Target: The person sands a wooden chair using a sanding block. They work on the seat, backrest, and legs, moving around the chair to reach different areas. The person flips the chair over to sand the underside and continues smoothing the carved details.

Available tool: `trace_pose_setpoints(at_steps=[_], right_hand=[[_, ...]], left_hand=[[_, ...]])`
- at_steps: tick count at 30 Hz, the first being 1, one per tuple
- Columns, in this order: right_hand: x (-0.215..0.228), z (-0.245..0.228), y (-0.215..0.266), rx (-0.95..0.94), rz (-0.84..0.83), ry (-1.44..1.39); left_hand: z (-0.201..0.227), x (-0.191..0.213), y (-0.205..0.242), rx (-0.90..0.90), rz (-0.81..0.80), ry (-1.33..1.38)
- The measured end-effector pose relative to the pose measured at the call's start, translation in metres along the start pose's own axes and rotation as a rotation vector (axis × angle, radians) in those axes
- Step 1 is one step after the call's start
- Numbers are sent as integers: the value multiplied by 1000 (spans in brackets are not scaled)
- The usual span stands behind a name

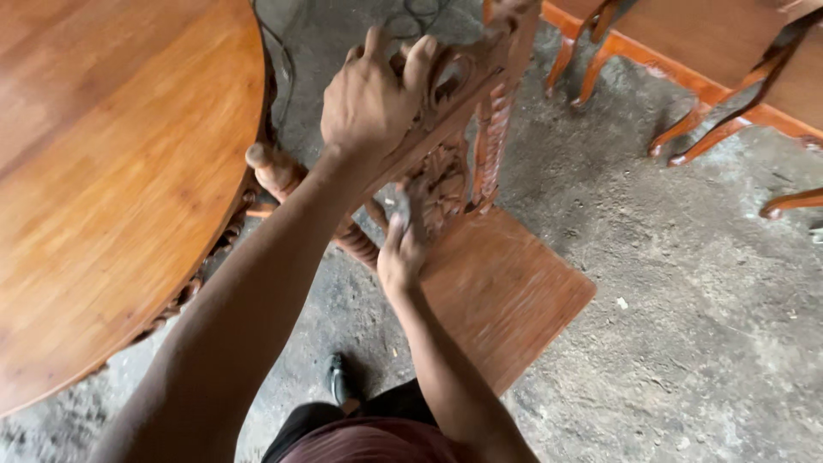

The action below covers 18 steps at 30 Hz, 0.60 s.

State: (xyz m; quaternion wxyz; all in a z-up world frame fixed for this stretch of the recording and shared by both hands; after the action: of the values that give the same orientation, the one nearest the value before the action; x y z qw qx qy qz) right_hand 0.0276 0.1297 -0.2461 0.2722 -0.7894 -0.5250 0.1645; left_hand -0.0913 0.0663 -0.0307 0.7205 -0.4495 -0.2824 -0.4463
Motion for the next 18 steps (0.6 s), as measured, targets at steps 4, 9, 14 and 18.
trace_pose_setpoints(at_steps=[4, 9, 14, 18], right_hand=[[30, 9, -9, -266, 28, -15], [9, -10, -48, -184, 123, 137], [14, -32, -54, -297, 36, -345], [13, -68, -65, 11, 2, 11]], left_hand=[[4, 5, -2, 35, -19, -40], [1, 0, -4, 38, -26, -5], [-1, -6, -9, 36, -106, 20], [0, -9, -5, 42, -195, 0]])
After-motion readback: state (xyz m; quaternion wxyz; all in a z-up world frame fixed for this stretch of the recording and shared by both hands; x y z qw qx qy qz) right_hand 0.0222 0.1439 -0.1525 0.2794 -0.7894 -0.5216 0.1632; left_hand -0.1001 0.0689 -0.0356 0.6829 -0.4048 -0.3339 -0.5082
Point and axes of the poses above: each hand's wrist, its own y-axis away from the middle knuckle, its own x-axis out of the back of the hand, z = x × y, the point moved 4 cm from there along -y, towards the middle knuckle, and after that the axes turned 5 degrees about z, right-handed, at the moved point
